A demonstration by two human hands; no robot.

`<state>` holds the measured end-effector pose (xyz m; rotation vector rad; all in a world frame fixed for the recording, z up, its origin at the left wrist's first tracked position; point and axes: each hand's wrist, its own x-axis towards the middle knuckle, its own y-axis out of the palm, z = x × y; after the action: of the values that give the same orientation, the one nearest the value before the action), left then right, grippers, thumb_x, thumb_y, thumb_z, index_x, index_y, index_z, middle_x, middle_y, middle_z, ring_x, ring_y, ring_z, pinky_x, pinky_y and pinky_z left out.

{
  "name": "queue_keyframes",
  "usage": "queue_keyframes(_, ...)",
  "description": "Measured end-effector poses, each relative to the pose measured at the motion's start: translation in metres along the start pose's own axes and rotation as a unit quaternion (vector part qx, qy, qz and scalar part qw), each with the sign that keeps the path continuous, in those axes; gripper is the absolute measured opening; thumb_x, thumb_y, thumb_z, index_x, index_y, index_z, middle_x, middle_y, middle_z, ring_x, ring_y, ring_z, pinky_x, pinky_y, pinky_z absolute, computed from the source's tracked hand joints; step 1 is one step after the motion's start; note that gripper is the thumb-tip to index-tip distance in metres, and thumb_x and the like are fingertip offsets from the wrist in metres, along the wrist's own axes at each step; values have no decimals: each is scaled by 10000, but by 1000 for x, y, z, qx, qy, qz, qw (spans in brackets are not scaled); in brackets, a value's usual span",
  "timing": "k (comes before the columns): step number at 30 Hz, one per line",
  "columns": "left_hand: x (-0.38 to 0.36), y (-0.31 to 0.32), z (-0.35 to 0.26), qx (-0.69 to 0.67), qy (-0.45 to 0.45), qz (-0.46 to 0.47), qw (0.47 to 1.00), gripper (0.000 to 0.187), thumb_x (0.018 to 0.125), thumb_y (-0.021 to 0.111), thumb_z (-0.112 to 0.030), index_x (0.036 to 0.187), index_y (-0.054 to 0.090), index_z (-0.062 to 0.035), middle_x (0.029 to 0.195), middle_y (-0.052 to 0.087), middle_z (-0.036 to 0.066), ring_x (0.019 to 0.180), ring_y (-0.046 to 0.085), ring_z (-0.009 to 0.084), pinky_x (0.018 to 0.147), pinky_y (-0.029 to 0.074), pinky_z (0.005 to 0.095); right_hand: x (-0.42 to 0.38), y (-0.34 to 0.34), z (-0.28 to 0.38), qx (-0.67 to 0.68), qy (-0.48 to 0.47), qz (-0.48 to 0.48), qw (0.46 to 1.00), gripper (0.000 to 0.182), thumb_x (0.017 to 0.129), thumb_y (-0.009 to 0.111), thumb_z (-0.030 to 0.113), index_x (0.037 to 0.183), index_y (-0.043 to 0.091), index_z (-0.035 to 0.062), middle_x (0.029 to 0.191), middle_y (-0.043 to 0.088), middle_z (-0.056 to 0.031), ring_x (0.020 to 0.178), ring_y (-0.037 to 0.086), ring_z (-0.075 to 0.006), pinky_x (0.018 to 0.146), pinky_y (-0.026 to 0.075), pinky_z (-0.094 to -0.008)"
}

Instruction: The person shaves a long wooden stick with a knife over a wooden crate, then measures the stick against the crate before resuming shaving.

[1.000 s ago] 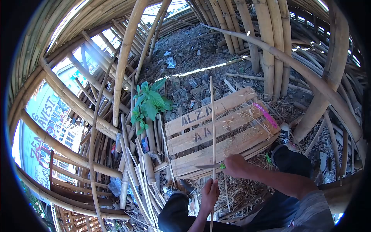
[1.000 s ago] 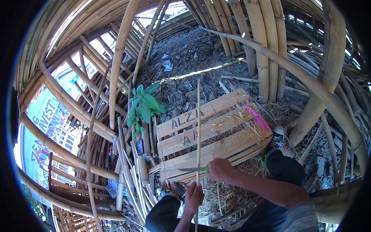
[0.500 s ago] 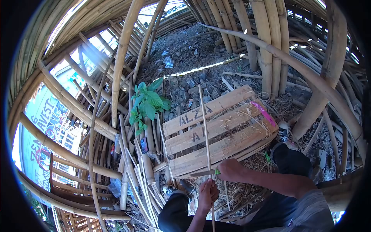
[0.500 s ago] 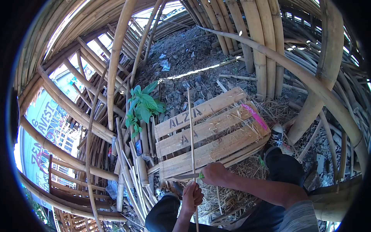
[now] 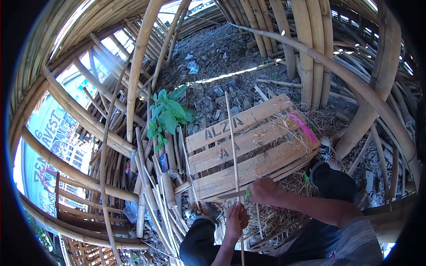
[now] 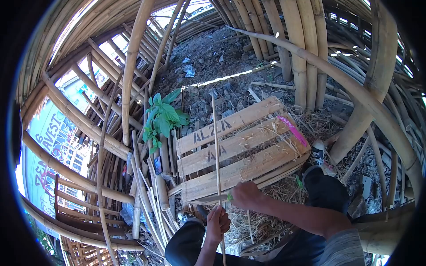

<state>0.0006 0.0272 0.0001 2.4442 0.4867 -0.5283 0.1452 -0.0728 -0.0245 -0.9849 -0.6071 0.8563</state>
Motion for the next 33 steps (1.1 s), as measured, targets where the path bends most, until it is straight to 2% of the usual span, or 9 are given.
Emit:
queue_keyframes(1,0,-1,0,4,-4,3,1000,284,963,346,-291,740,387,-119,474,244,-57,348,184,39,307,123,208,7,-13,-4,41,91,-13,995,236,709,591,249,650,634,25,634,613,-181,601,630,-315,553,509,-405)
queue_keyframes(6,5,-6,-2,-43,-35,23,998,275,959,353,-287,740,390,-126,464,240,-55,347,191,41,295,137,207,7,-11,-4,3,73,-44,996,240,721,580,253,643,632,32,651,617,-190,625,634,-324,571,510,-413)
queue_keyframes(9,5,-7,-2,-36,-31,12,999,275,959,352,-289,741,391,-126,462,240,-54,343,191,41,291,138,207,-3,5,11,43,2,36,998,253,711,585,264,657,628,21,644,613,-186,630,630,-338,586,508,-424)
queue_keyframes(18,2,-3,3,-6,-25,8,1000,281,960,358,-284,731,380,-123,469,247,-50,341,190,44,299,130,213,4,-6,3,26,108,2,994,276,734,584,282,666,633,19,659,620,-186,638,639,-323,588,518,-414)
queue_keyframes(20,4,-3,4,0,-19,-4,1000,284,957,366,-296,731,384,-126,462,244,-51,337,184,43,289,120,211,-5,4,12,14,-1,59,998,292,747,578,295,672,637,18,662,620,-190,645,639,-328,599,520,-417)
queue_keyframes(24,4,-2,7,24,-6,-14,1000,286,955,372,-283,713,379,-129,467,246,-53,340,186,43,292,122,212,11,-17,-8,46,90,11,995,282,728,586,287,666,634,16,636,614,-185,618,634,-329,566,516,-405)
queue_keyframes(28,4,-3,4,13,-32,-2,999,289,954,375,-278,704,375,-132,472,244,-56,345,183,41,297,121,210,12,-12,-12,-9,66,-42,997,259,722,586,268,659,636,22,597,604,-176,582,628,-320,554,512,-403)
queue_keyframes(30,5,-2,1,8,-34,1,999,289,953,377,-276,702,375,-133,473,243,-57,347,181,40,298,120,209,5,-8,3,37,80,20,996,275,726,579,279,666,634,16,636,612,-192,613,632,-323,573,513,-409)
queue_keyframes(33,2,0,3,26,-20,-18,999,286,951,381,-273,702,372,-133,478,239,-59,355,185,36,302,119,211,-3,6,6,10,-27,-3,1000,261,720,585,272,656,634,24,604,605,-179,575,625,-319,548,511,-409)
